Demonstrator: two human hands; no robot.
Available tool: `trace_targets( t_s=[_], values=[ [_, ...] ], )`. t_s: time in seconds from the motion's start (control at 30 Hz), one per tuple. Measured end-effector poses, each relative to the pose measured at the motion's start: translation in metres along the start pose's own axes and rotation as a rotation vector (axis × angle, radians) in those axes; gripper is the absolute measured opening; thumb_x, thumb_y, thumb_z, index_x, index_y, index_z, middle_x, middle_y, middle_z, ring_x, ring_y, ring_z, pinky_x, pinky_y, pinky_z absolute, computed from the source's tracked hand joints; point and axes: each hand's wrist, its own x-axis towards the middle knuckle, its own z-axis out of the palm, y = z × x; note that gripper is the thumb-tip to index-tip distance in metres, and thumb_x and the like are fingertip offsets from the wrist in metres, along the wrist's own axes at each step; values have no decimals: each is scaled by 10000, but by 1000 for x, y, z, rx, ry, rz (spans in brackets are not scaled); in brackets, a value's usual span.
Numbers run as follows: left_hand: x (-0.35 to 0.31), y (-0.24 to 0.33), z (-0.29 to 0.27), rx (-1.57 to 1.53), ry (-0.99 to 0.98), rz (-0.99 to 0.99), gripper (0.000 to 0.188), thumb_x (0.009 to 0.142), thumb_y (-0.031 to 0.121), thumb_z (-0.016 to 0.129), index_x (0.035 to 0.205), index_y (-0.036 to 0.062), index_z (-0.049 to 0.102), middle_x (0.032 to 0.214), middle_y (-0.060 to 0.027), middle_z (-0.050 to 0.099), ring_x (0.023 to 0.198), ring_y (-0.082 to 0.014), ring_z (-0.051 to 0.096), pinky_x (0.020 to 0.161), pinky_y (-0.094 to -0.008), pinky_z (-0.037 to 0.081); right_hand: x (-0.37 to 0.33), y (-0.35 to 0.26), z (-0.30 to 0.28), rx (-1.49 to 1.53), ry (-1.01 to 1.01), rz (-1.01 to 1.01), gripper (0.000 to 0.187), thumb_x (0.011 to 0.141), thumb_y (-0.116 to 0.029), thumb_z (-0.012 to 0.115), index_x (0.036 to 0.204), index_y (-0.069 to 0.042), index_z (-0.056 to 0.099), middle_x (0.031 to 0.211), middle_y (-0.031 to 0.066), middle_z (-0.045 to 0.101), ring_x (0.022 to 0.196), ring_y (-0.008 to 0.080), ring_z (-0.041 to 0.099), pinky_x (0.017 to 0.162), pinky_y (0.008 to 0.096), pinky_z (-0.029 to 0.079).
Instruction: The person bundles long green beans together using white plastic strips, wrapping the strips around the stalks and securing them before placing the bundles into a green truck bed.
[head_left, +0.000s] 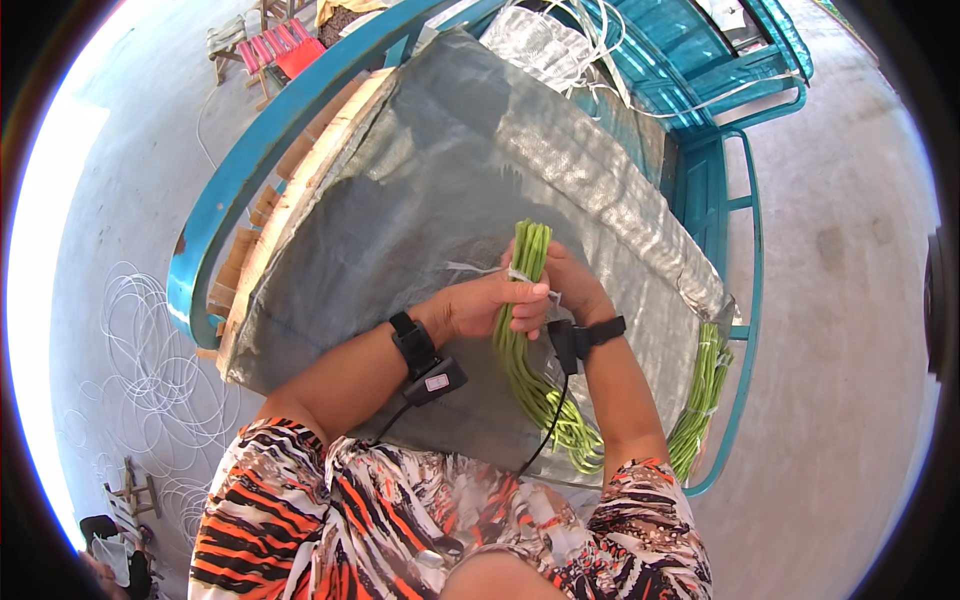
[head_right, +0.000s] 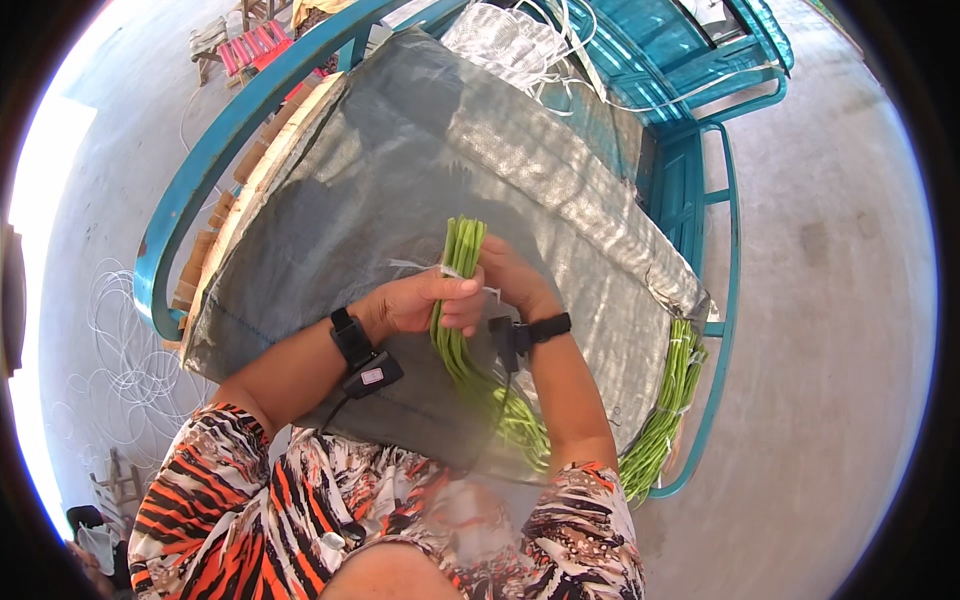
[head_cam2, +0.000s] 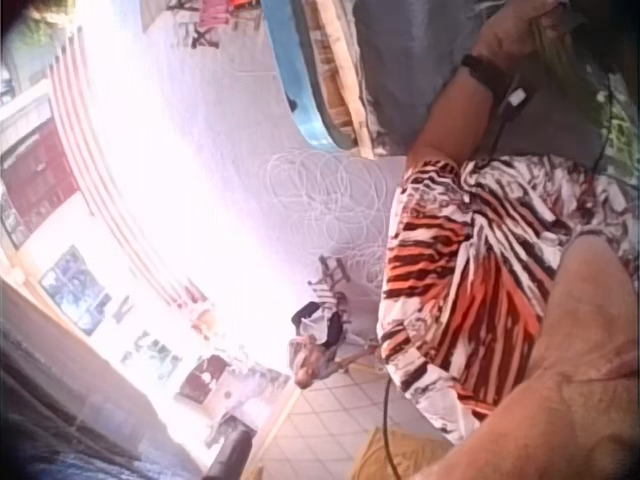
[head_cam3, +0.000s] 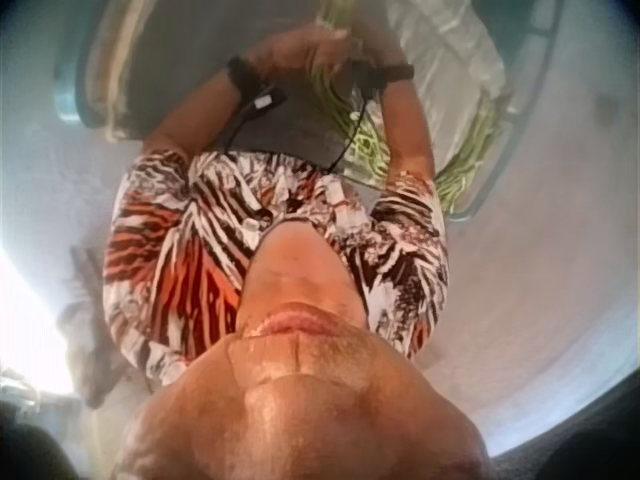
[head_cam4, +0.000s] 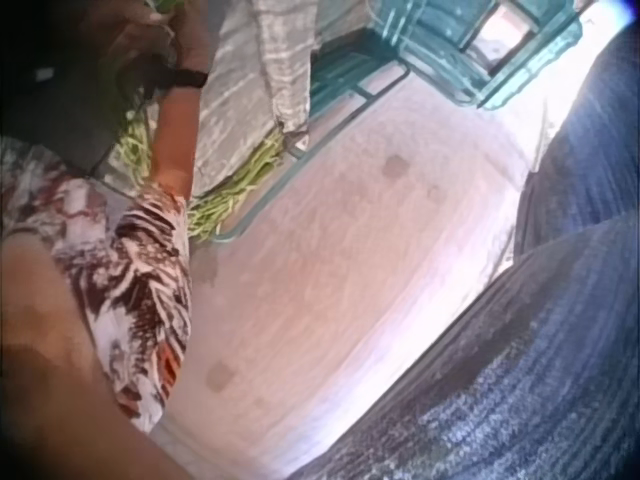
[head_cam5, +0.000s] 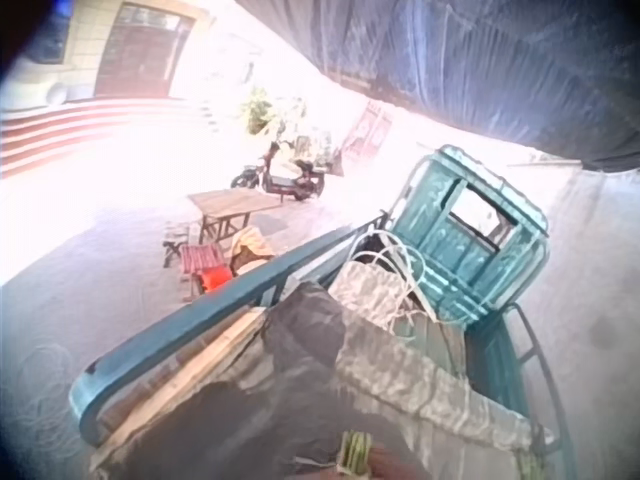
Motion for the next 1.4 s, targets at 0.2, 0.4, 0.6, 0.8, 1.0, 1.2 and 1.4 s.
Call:
trace_targets(
  t_s=[0.2,0.4,0.6,0.8,1.0,1.2,1.4],
  values=[
    [3,-4,-5,-63,123,-32,245,926,314,559,778,147,457,618,64,383,573,-73,422,698,-300,458,-47,2,-25,33,206,-97,168,919,-213,547,1034,-92,563,817,-25,516,756,68,507,666,257,447],
    [3,-6,-15,-32,203,-69,211,930,290,553,810,136,473,622,69,378,580,-69,424,726,-304,474,-60,10,3,-702,341,-289,126,872,-133,582,976,-61,568,793,-13,494,760,105,508,664,264,430],
    [8,-7,-12,-45,212,-53,246,936,265,540,740,142,458,621,72,378,581,-69,427,729,-303,478,-59,33,0,-892,541,-437,140,879,-182,562,883,-42,562,810,41,522,742,153,536,641,272,425],
    [6,-9,-23,20,279,-43,222,912,236,569,743,114,490,651,29,476,572,-98,482,702,-325,498,-62,12,8,91,456,-266,198,943,-262,494,852,-86,500,753,3,513,636,112,493,587,262,417],
    [10,-19,-16,264,580,84,280,888,167,597,1058,35,418,817,-47,554,680,-147,575,721,-343,507,-45,21,15,465,428,-286,182,947,-253,485,871,-87,486,742,10,524,607,110,498,581,261,443],
    [8,-29,-4,869,876,438,596,836,108,647,1279,14,259,1065,-121,508,991,-219,553,853,-356,458,-35,21,24,507,441,-316,176,952,-237,483,886,-75,510,751,19,542,595,107,490,564,270,444],
    [8,-24,-10,1738,981,646,470,704,32,684,1126,74,481,1065,-121,495,981,-306,480,873,-379,382,-29,20,33,431,448,-283,183,950,-236,479,928,-59,523,801,47,589,621,129,545,566,274,471]
  ],
)
